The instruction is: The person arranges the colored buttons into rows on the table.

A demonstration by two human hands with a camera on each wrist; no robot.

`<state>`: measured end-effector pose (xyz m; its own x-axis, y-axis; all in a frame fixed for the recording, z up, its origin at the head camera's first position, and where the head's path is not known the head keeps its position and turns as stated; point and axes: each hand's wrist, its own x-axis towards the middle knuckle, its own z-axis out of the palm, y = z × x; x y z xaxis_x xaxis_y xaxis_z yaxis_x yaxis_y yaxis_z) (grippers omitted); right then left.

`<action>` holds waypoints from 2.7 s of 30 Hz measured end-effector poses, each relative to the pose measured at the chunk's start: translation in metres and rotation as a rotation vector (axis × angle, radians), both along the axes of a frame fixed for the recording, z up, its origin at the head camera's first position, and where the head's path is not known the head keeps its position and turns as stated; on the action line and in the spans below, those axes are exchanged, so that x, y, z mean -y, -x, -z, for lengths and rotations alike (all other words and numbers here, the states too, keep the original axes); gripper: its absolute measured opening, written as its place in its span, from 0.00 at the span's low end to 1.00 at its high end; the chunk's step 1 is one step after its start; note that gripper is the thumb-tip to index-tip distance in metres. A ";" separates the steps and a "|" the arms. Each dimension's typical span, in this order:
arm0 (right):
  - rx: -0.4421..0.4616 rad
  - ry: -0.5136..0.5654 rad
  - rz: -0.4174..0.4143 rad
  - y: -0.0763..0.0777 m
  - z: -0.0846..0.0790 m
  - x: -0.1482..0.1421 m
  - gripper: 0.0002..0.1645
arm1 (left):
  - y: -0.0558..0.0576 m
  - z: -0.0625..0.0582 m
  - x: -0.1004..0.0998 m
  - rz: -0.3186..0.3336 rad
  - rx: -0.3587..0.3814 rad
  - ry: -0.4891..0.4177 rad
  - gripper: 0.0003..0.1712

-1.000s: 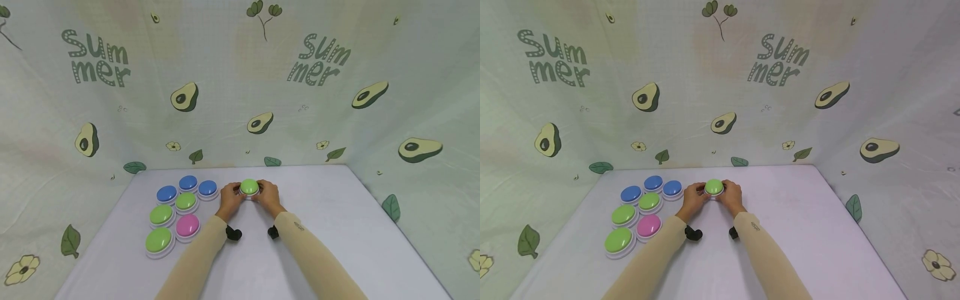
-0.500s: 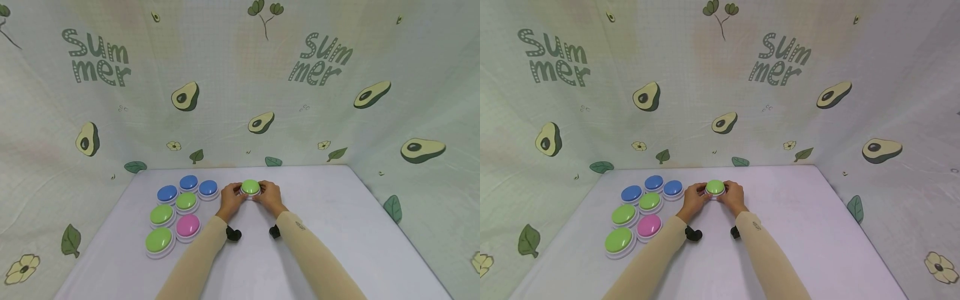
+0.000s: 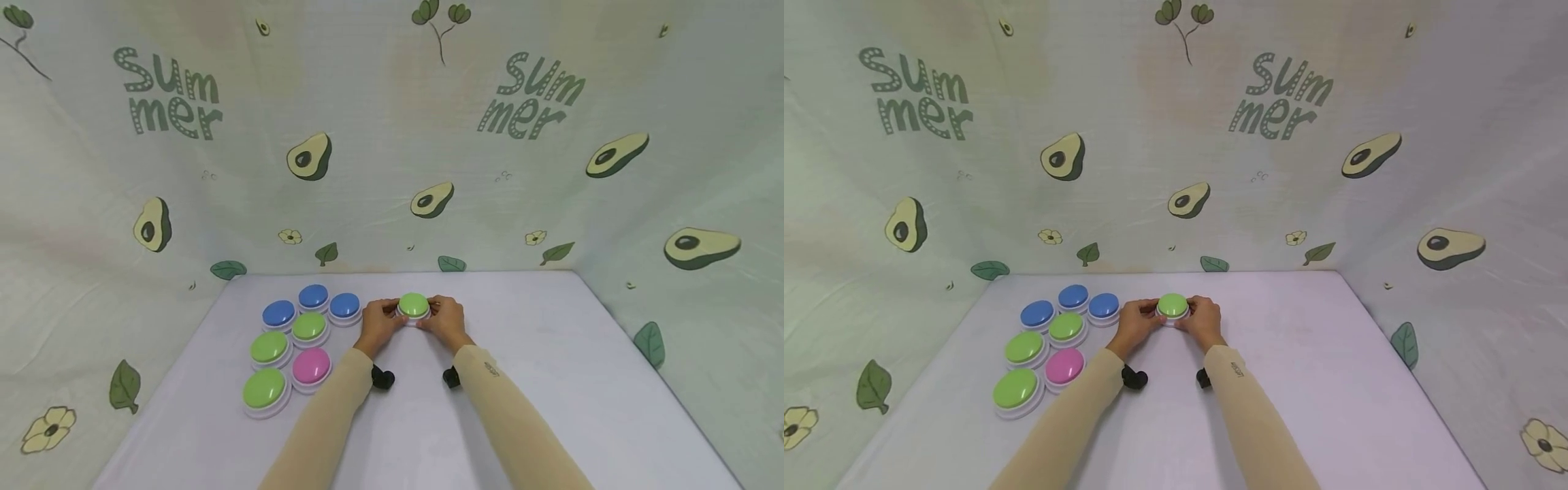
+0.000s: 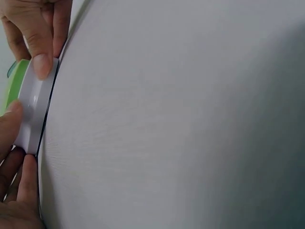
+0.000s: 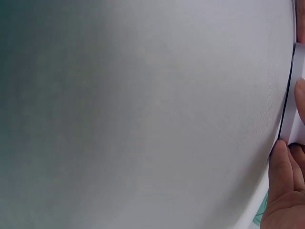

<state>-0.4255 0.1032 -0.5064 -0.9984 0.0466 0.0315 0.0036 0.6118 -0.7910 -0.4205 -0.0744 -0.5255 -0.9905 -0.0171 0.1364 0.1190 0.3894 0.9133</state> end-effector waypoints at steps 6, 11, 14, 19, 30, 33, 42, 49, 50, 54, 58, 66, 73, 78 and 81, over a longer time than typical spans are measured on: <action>0.001 0.012 0.007 -0.001 -0.008 0.003 0.40 | -0.003 -0.007 0.002 -0.017 -0.006 -0.010 0.28; 0.000 0.012 0.003 -0.006 -0.016 0.005 0.39 | -0.006 -0.012 0.004 -0.029 0.004 -0.031 0.27; 0.000 0.012 0.013 -0.008 -0.019 0.006 0.39 | -0.007 -0.013 0.004 -0.023 0.000 -0.022 0.26; 0.014 0.008 0.043 -0.009 -0.018 0.007 0.38 | -0.012 -0.013 0.003 -0.004 0.017 -0.031 0.27; 0.031 0.042 0.022 -0.025 -0.010 0.003 0.43 | -0.037 -0.005 0.004 0.065 0.064 0.010 0.32; 0.051 0.060 0.029 -0.031 -0.008 0.002 0.47 | -0.046 -0.005 0.008 0.094 0.078 0.048 0.32; -0.037 0.035 0.128 -0.056 -0.008 0.029 0.49 | -0.083 -0.025 0.041 0.155 0.103 0.148 0.29; -0.106 0.006 0.098 -0.076 -0.022 0.065 0.49 | -0.115 -0.046 0.087 0.130 0.002 0.210 0.28; -0.108 -0.001 0.080 -0.079 -0.024 0.070 0.49 | -0.118 -0.049 0.094 0.115 -0.003 0.228 0.28; -0.113 0.013 -0.017 -0.092 -0.025 0.092 0.49 | -0.130 -0.056 0.119 0.071 -0.041 0.312 0.29; -0.131 0.037 -0.109 -0.105 -0.020 0.112 0.48 | -0.139 -0.059 0.138 0.032 -0.035 0.360 0.31; -0.095 0.054 -0.279 -0.118 -0.015 0.144 0.47 | -0.148 -0.057 0.162 -0.009 0.054 0.456 0.34; -0.055 0.060 -0.375 -0.130 -0.017 0.164 0.44 | -0.153 -0.055 0.171 -0.003 0.057 0.516 0.36; -0.077 0.049 -0.419 -0.133 -0.013 0.169 0.40 | -0.153 -0.057 0.172 0.020 0.062 0.537 0.35; -0.099 0.037 -0.439 -0.133 -0.011 0.170 0.37 | -0.152 -0.058 0.174 0.025 0.079 0.522 0.36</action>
<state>-0.2925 -0.0670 -0.4950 -0.9162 -0.3779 0.1337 -0.3265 0.5101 -0.7957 -0.2684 -0.2479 -0.4678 -0.9973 0.0571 0.0452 0.0728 0.7926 0.6054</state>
